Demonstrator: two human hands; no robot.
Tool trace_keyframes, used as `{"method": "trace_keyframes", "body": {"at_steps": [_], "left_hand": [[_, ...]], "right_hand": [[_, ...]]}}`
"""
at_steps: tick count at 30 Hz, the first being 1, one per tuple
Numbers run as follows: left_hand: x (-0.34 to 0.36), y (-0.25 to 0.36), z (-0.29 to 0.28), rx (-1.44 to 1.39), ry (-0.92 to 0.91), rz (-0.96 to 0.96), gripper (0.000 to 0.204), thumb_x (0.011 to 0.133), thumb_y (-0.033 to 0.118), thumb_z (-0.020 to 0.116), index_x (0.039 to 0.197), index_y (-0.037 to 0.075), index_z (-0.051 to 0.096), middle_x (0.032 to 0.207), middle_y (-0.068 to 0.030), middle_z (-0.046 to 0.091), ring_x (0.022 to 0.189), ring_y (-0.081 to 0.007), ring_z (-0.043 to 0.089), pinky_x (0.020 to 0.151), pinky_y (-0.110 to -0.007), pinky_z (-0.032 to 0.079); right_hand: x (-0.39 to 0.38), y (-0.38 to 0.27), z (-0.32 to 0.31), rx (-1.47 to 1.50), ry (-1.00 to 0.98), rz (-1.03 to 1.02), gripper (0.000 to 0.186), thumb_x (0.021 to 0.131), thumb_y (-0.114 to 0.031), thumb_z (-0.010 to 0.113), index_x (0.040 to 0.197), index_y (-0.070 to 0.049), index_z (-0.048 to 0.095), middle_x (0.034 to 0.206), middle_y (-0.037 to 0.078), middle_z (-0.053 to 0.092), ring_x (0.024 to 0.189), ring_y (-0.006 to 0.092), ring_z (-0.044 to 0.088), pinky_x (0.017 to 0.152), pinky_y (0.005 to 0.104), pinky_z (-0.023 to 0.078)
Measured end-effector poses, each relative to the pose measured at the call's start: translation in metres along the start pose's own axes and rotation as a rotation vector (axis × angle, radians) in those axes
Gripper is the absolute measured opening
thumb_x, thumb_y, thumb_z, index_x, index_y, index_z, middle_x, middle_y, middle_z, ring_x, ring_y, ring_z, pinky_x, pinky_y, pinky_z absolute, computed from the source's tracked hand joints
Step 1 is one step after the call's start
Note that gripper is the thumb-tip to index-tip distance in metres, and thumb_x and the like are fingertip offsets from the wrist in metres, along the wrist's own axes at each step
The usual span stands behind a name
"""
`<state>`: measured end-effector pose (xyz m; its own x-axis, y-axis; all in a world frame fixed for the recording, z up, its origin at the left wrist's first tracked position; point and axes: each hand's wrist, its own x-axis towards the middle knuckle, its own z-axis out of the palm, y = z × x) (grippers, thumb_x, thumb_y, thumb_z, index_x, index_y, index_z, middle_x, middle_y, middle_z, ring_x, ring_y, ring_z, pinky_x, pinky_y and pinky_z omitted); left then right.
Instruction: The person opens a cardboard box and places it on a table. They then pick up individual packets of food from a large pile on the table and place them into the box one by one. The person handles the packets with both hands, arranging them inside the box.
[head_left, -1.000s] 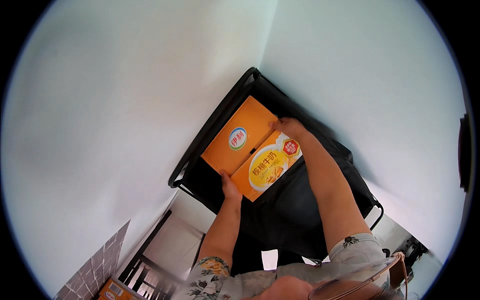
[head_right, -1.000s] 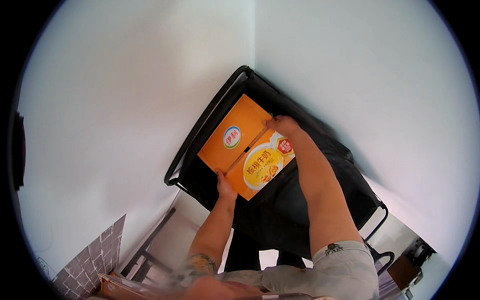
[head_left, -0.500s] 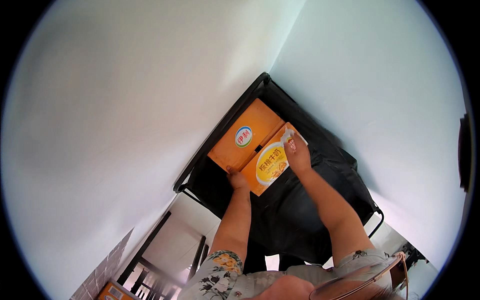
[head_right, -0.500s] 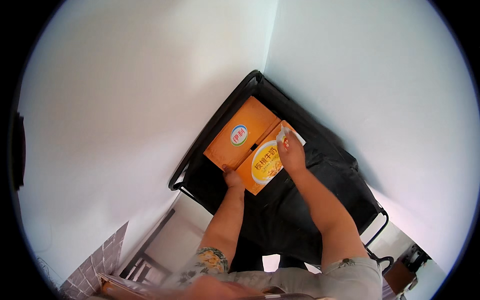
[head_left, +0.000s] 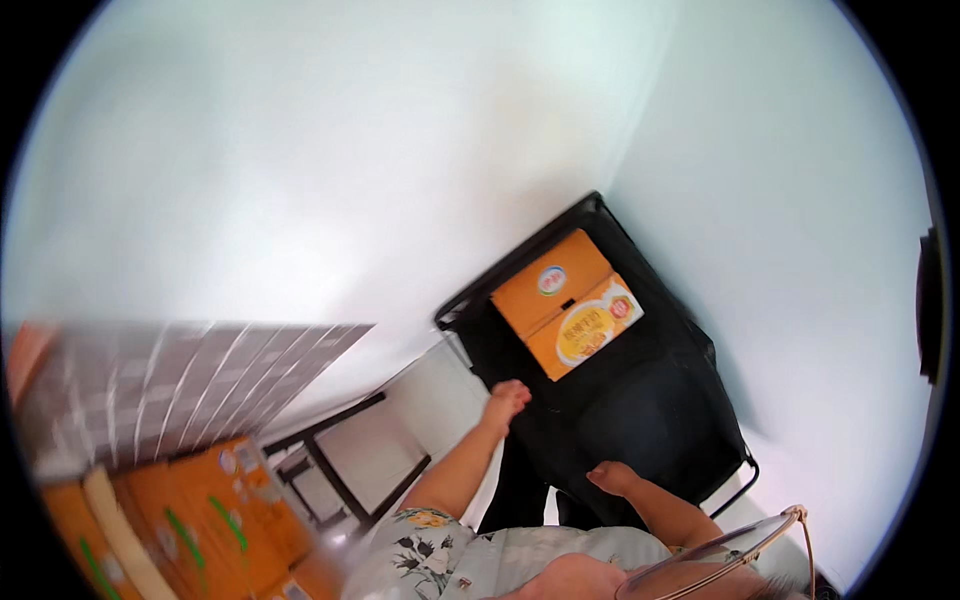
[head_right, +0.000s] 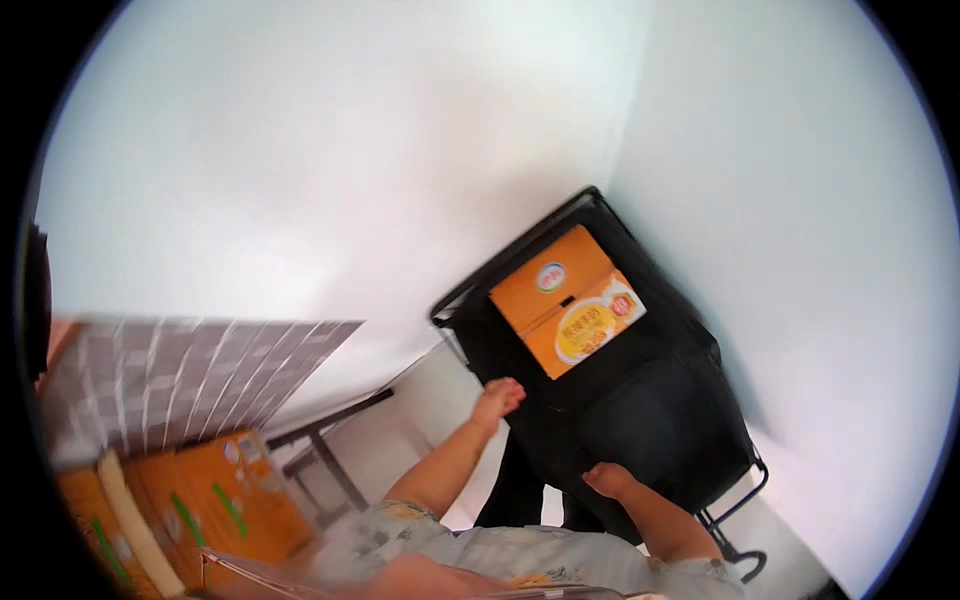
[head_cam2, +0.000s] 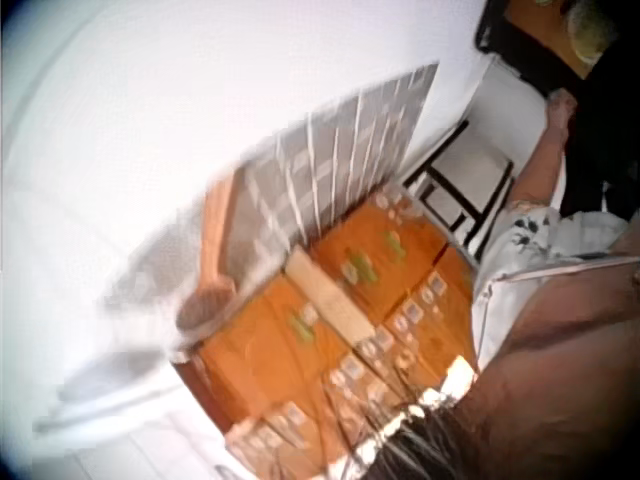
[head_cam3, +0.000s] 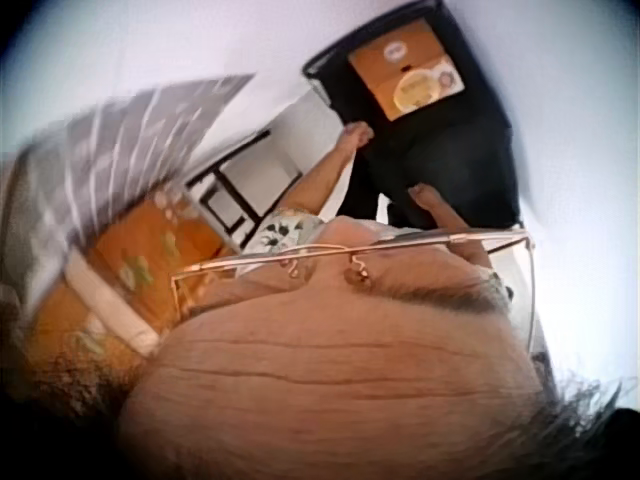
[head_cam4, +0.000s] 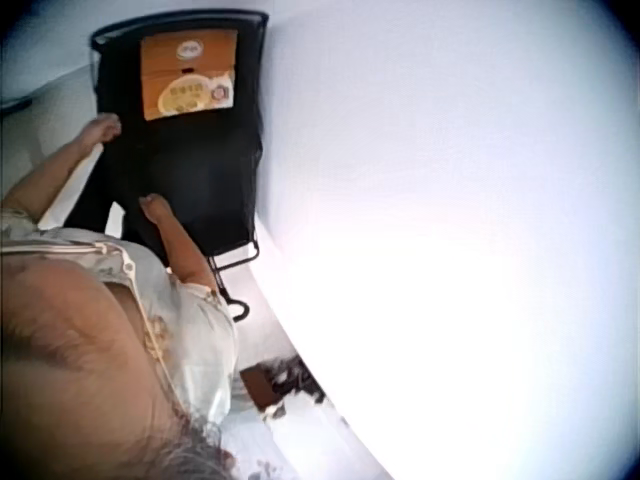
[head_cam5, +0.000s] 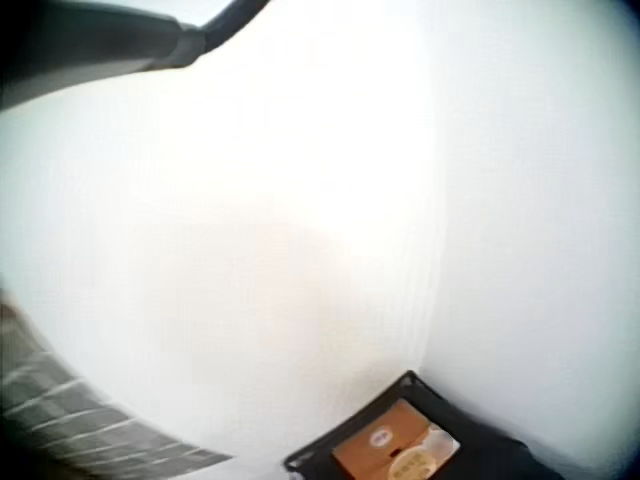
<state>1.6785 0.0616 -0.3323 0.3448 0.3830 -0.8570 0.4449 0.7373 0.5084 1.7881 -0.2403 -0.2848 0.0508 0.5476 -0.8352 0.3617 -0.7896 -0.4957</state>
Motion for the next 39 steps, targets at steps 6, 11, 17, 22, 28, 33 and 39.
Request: {"method": "trace_keyframes", "body": {"at_steps": [6,11,17,22,28,33,39], "left_hand": [[-0.154,-0.102,-0.008,0.068,-0.111,-0.142,0.038,0.096,0.042,0.053,0.116,0.010,0.054,0.110,-0.0069,0.064,0.098,-0.0192,0.063,0.087,-0.037,0.047],[-0.293,-0.203,-0.043,0.004,0.033,-0.177,0.041,0.096,0.045,0.051,0.116,0.010,0.053,0.112,-0.0071,0.063,0.098,-0.0194,0.062,0.085,-0.039,0.047],[-0.361,-0.315,-0.067,0.328,-0.012,0.037,0.044,0.097,0.041,0.052,0.110,0.000,0.059,0.101,-0.0115,0.066,0.084,-0.0188,0.065,0.074,-0.031,0.054],[-0.413,-0.367,-0.079,0.394,0.017,0.434,0.045,0.096,0.041,0.048,0.099,-0.001,0.064,0.091,-0.0113,0.067,0.083,-0.0183,0.065,0.072,-0.030,0.053],[-0.483,-0.508,-0.082,0.546,0.325,0.325,0.034,0.094,0.032,0.047,0.106,0.005,0.061,0.099,-0.0107,0.068,0.098,-0.0302,0.063,0.082,-0.039,0.053],[-0.566,-0.641,-0.071,0.227,0.712,0.128,0.046,0.091,0.046,0.048,0.105,0.006,0.066,0.104,-0.0157,0.068,0.100,-0.0294,0.064,0.084,-0.042,0.051],[-0.697,-0.773,-0.012,-0.200,0.919,-0.381,0.043,0.092,0.042,0.049,0.106,0.006,0.067,0.094,-0.0110,0.072,0.093,-0.0321,0.066,0.083,-0.041,0.050]], "right_hand": [[-0.042,0.019,-0.013,-0.081,0.349,-0.079,0.040,0.090,-0.040,0.054,0.093,-0.004,0.072,0.101,0.023,0.067,0.098,0.0399,0.063,0.088,0.0465,0.049],[-0.131,-0.036,-0.037,-0.073,0.480,-0.171,0.040,0.088,-0.038,0.057,0.094,-0.001,0.070,0.096,0.022,0.069,0.095,0.0387,0.065,0.086,0.0446,0.050],[-0.165,0.018,0.020,-0.896,0.230,-0.489,0.035,0.089,-0.033,0.058,0.090,-0.001,0.070,0.091,0.021,0.068,0.089,0.0376,0.065,0.080,0.0429,0.051],[-0.199,0.019,0.083,-1.025,-0.266,-0.381,0.035,0.092,-0.034,0.056,0.094,-0.003,0.070,0.093,0.021,0.068,0.089,0.0357,0.065,0.083,0.0414,0.051],[-0.177,-0.024,0.127,-0.563,-0.642,-0.263,0.036,0.094,-0.034,0.054,0.102,-0.004,0.070,0.101,0.022,0.068,0.093,0.0332,0.066,0.089,0.0395,0.051],[-0.309,-0.204,0.246,-0.667,-0.400,-0.467,0.060,0.090,-0.057,0.055,0.120,-0.006,0.063,0.116,0.013,0.064,0.106,0.0254,0.060,0.092,0.0372,0.048],[-0.392,-0.311,0.368,0.116,-0.318,-0.447,0.094,0.081,-0.072,0.056,0.150,-0.014,0.030,0.153,0.011,0.025,0.137,0.0339,0.028,0.096,0.0591,0.039]]}}
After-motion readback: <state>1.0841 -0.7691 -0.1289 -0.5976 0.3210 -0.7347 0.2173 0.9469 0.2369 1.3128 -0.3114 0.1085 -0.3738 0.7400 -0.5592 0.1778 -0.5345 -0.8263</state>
